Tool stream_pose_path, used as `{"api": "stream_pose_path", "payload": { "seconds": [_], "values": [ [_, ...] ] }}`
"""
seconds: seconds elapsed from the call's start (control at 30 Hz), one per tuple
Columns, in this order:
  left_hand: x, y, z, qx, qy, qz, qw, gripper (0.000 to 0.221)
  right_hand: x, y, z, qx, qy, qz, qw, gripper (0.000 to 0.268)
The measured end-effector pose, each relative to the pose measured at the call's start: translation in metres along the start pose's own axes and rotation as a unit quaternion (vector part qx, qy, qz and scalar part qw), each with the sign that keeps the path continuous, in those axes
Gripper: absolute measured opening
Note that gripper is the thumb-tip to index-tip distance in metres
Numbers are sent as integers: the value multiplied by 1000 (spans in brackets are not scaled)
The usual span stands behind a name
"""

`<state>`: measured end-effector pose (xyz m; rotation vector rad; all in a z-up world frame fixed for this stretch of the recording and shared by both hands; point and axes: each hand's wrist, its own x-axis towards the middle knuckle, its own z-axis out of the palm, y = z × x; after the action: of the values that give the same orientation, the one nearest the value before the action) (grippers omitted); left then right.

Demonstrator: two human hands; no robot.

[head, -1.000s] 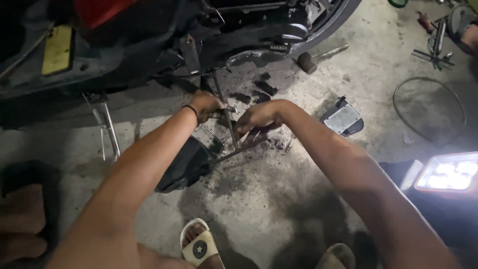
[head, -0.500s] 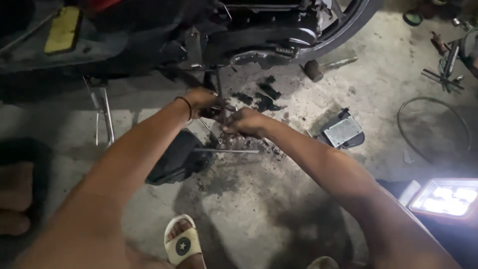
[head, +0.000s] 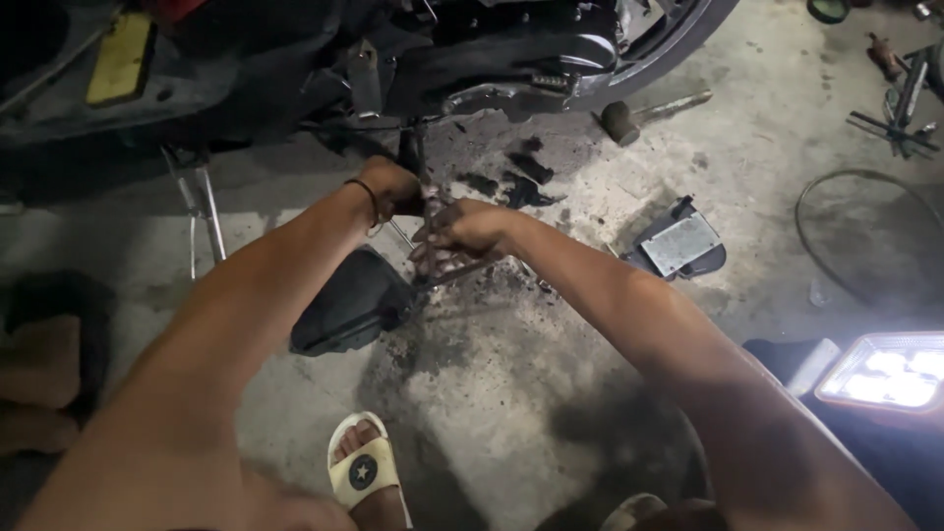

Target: Repairing or disassembling a motorcycle engine component using hand tools

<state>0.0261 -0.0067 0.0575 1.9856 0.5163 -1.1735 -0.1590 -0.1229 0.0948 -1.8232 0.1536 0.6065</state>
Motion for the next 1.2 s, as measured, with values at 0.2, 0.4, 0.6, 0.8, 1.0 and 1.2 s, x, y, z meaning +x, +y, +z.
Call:
{"api": "stream_pose_path", "payload": {
  "seconds": [0.2, 0.4, 0.6, 0.8, 1.0, 1.2],
  "values": [
    [97, -32, 13, -8, 56, 239, 969, 20, 23, 23, -4, 18, 39, -19, 999, 35],
    [19, -9, 6, 164, -6, 246, 955, 46, 17, 16, 5, 66, 54, -16, 996, 37],
    [48, -2, 19, 276, 134, 194, 932, 72, 5, -4, -6, -92, -18, 27, 995, 54],
    [44, -3, 19, 344, 159, 170, 910, 72, -22, -15, -2, 142, 4, 23, 990, 48],
    [22, -11, 22, 239, 170, 194, 936, 65, 6, 9, -15, 131, 38, 49, 990, 43],
    [-2, -19, 31, 132, 176, 219, 951, 59, 33, 22, -38, -26, 43, 33, 998, 46]
  ]
}}
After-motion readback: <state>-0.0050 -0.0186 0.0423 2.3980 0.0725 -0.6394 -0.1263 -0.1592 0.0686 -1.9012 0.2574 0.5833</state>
